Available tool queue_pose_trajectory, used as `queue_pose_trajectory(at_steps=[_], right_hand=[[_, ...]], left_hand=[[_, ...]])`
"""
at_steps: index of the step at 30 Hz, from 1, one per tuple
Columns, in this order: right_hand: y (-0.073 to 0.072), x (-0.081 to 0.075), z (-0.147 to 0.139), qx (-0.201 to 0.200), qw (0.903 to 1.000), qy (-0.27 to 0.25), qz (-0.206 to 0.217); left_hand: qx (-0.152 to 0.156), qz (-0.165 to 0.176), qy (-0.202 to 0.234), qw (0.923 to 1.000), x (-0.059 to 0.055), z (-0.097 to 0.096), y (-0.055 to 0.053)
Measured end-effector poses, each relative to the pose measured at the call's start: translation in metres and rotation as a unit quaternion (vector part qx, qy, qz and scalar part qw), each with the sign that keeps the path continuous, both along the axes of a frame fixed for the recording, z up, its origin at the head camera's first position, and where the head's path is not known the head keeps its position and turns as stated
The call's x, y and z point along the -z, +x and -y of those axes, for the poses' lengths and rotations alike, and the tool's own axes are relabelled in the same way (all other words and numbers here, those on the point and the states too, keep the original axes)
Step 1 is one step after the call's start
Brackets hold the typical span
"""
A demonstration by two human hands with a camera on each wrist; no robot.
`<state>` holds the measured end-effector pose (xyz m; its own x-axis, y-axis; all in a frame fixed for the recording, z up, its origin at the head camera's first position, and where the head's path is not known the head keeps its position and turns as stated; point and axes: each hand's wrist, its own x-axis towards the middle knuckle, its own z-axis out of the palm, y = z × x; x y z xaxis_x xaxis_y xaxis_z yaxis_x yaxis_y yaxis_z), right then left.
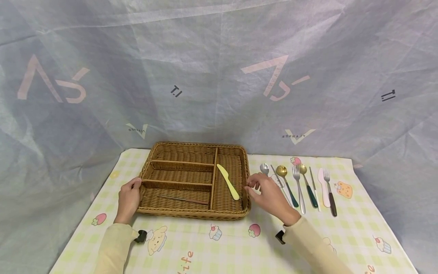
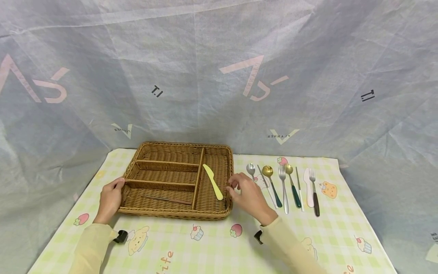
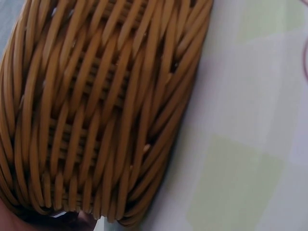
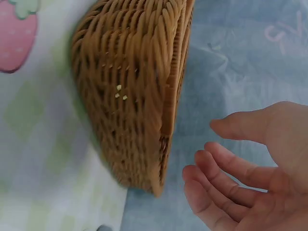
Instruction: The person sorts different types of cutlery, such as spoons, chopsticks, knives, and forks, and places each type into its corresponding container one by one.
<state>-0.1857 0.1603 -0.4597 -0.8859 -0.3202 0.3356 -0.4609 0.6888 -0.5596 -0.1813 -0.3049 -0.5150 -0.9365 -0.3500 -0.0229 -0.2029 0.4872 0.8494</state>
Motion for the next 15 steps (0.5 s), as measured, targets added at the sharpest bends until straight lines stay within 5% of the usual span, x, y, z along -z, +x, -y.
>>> queue_pose_trajectory(at_steps=[15], right_hand=[[0.024,0.028,-0.051,0.043,0.9979,-0.027,0.041]], left_hand=[[-0.003,-0.009,-0.008,0.9999,0.001,-0.001,0.001]])
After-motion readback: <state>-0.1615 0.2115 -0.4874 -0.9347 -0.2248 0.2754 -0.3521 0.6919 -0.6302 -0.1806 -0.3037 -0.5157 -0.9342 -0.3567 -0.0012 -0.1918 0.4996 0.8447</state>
